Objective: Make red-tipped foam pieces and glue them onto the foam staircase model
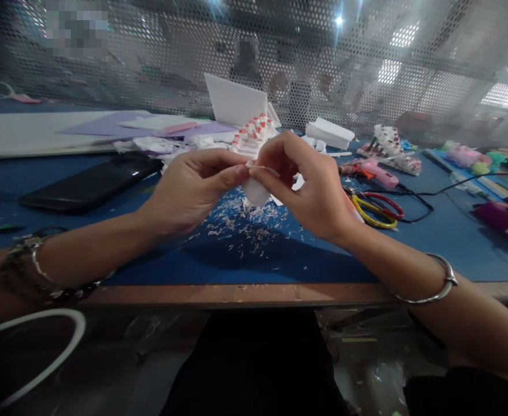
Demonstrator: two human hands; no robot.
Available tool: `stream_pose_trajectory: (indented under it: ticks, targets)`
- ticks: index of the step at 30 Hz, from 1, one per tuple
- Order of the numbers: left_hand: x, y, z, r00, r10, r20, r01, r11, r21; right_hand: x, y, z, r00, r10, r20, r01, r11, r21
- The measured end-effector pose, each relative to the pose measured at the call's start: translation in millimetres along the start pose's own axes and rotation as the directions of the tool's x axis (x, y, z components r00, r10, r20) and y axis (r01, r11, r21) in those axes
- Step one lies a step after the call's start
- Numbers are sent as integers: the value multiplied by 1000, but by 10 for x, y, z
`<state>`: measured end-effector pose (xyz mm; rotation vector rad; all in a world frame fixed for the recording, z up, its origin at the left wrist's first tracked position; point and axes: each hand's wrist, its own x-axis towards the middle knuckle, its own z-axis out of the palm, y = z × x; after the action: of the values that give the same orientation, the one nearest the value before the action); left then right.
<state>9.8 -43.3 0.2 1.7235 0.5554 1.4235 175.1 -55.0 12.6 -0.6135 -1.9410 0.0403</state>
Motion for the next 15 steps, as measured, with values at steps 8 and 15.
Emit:
stream_pose_trajectory:
  ticks: [8, 15]
  targets:
    - [21, -33, -15, 998, -32, 58, 38, 995, -89, 9, 20, -80, 989, -78, 128, 90, 992, -91]
    - [18, -36, -19, 995, -74, 72, 78, 995, -57, 31, 38, -138, 969, -214, 120, 239, 936, -260]
